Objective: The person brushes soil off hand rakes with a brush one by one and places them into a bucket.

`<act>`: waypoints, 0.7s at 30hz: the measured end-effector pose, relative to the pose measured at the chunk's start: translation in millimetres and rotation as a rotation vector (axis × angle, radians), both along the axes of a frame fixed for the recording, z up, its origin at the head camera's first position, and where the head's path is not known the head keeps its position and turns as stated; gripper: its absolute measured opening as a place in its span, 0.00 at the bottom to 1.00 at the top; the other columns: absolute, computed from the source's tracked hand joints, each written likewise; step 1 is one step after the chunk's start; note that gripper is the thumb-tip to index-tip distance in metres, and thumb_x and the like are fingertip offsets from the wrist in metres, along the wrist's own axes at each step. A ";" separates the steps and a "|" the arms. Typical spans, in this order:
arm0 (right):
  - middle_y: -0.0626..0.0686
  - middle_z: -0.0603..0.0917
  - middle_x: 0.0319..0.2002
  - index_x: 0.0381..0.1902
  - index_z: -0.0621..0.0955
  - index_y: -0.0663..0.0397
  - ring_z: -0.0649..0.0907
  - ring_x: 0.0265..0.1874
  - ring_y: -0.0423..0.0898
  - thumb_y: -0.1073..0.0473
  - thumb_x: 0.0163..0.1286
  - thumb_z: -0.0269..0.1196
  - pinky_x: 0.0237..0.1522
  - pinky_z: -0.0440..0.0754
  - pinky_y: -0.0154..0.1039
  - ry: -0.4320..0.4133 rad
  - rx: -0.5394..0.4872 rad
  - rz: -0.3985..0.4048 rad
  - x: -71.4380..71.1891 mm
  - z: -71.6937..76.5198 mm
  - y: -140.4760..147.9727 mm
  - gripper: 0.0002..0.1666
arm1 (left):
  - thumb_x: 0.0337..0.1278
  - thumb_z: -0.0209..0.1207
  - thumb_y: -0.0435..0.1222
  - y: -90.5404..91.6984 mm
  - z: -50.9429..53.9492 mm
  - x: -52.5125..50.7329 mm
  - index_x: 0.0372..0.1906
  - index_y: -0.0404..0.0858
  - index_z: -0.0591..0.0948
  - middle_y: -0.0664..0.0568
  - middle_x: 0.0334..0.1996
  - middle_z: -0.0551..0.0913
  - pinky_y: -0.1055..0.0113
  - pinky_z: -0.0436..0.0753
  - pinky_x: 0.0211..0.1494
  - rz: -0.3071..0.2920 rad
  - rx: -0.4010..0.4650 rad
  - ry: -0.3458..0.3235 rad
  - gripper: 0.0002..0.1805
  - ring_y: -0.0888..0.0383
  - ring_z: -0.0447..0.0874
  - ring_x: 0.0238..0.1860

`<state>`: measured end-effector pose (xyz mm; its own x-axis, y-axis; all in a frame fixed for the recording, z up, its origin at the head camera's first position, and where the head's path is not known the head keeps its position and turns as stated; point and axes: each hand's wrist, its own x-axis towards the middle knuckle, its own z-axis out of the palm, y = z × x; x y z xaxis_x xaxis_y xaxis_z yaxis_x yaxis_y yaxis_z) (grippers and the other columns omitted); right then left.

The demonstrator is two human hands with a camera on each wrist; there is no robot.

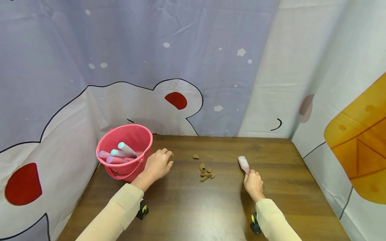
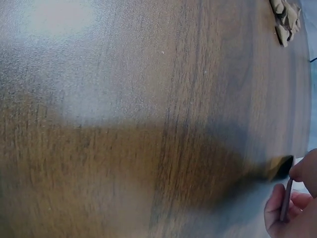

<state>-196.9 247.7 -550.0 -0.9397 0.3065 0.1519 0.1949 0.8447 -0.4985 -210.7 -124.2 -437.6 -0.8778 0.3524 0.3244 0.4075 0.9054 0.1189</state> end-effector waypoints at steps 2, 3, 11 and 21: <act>0.70 0.73 0.40 0.44 0.73 0.72 0.77 0.36 0.71 0.62 0.62 0.56 0.39 0.74 0.61 -0.024 -0.015 -0.009 0.2 -0.7 0.1 0.17 | 0.47 0.63 0.38 1.3 -1.9 -0.1 0.38 0.42 0.81 0.51 0.35 0.81 0.58 0.79 0.36 0.001 0.008 -0.008 0.10 0.51 0.80 0.37; 0.70 0.72 0.40 0.45 0.72 0.71 0.77 0.36 0.71 0.62 0.62 0.56 0.39 0.74 0.61 -0.037 -0.020 -0.012 0.5 -0.8 0.2 0.18 | 0.47 0.63 0.38 2.0 -3.1 -0.4 0.38 0.42 0.81 0.51 0.35 0.81 0.58 0.79 0.36 0.003 0.013 -0.012 0.10 0.51 0.79 0.37; 0.71 0.72 0.41 0.47 0.69 0.69 0.77 0.35 0.71 0.60 0.60 0.58 0.37 0.73 0.60 -0.109 0.033 0.006 2.1 -1.0 3.9 0.21 | 0.49 0.62 0.39 8.1 -16.4 -6.3 0.38 0.43 0.81 0.52 0.36 0.80 0.59 0.79 0.37 0.034 0.009 -0.059 0.09 0.52 0.79 0.37; 0.69 0.74 0.37 0.43 0.68 0.69 0.77 0.35 0.69 0.58 0.62 0.55 0.33 0.75 0.59 -0.192 0.120 0.058 2.5 -1.1 11.5 0.18 | 0.51 0.61 0.40 17.2 -27.0 -15.6 0.37 0.43 0.81 0.52 0.36 0.80 0.59 0.79 0.38 0.058 -0.005 -0.104 0.09 0.53 0.79 0.37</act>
